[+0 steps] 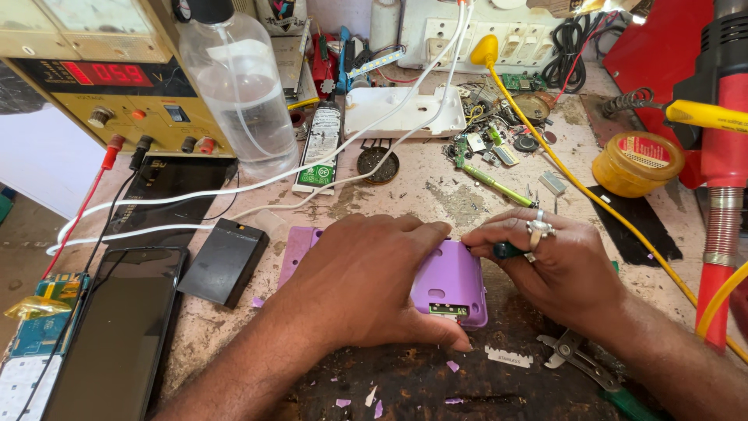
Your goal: The person assembles a purple and white electronic device by aligning its casing halves and securing them with screws. They use a screwdriver to tighten multiple screws on the device's back and sides, then place the assembled unit on the workbench.
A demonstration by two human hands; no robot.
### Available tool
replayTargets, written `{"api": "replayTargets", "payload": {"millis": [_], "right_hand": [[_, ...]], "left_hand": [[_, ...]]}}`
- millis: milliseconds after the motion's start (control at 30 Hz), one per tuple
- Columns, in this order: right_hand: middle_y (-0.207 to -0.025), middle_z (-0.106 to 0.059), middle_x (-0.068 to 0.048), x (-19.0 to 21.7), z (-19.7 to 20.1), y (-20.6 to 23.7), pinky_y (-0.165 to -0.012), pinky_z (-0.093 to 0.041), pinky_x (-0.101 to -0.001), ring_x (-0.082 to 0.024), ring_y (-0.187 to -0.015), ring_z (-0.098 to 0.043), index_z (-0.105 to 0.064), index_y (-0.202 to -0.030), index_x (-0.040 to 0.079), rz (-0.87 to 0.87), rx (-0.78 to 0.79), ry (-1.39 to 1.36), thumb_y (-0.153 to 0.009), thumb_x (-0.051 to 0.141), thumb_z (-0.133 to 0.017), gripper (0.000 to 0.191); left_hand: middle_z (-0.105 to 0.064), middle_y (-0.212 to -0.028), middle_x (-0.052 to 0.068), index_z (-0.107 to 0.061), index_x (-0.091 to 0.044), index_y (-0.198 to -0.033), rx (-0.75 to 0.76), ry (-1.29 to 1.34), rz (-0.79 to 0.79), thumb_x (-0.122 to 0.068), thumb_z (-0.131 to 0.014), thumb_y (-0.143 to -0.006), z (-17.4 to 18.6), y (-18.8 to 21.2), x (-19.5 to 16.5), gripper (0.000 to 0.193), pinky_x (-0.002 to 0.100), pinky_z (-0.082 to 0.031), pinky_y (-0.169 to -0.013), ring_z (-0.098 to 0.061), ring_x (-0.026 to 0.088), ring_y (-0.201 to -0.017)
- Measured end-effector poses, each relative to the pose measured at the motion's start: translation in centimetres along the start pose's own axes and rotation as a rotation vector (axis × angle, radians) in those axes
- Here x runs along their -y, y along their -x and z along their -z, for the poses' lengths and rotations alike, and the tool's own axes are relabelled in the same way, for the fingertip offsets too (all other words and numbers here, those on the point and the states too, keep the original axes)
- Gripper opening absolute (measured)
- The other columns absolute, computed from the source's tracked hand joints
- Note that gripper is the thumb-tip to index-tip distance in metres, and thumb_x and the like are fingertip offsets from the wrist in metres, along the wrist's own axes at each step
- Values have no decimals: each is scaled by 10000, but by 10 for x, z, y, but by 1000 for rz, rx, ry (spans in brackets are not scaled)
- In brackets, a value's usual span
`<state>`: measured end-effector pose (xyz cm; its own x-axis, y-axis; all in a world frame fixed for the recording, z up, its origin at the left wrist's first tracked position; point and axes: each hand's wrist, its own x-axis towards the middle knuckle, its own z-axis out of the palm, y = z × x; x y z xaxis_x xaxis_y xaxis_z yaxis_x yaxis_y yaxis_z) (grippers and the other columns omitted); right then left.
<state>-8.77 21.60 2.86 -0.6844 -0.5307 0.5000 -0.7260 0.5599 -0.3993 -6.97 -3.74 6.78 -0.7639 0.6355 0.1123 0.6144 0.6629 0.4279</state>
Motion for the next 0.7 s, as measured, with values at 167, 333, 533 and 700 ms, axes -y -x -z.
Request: {"api": "replayTargets", "payload": {"millis": [167,333,533,700], "right_hand": [[-883,-814,-33,-2,-1,0,-685,-600,-273,-109,-758,-753,-789,-1008,101,-298,64,-81,-854,100,-762,156],[-1325,-699,-96,-2,16,0,-759,-533,-306,-122,-914,-601,-706,-1161,-30,-400,18,-465,-1011,69,-594,212],[-1186,-692,-175,8,29,8,-1066,-650,-471,-237,-1097,-734,-497,-1284,7,-95,-315,-661,-1091,54,-585,217],[-1125,-698,-209,15,28,7,-963,-653,-473,-300,-1071,-755,-428,-1338,57,-154,-359,-637,-1041,5,-609,352]], "left_hand": [[-703,-1031,155,-636,-60,-1210,-15,9,-17,-723,-805,-590,0,-1,1,924,515,-513,-807,-670,390,-990],[-703,-1037,167,-619,-56,-1271,-26,8,-18,-735,-804,-577,-3,-1,4,988,521,-509,-805,-668,401,-986],[-713,-1082,168,-609,-51,-1321,-45,33,-39,-749,-798,-571,-6,-4,6,1042,511,-514,-812,-674,397,-1002],[-713,-1080,167,-616,-54,-1314,-41,41,-29,-733,-811,-566,-7,-7,7,1028,507,-515,-817,-673,396,-1012]]}}
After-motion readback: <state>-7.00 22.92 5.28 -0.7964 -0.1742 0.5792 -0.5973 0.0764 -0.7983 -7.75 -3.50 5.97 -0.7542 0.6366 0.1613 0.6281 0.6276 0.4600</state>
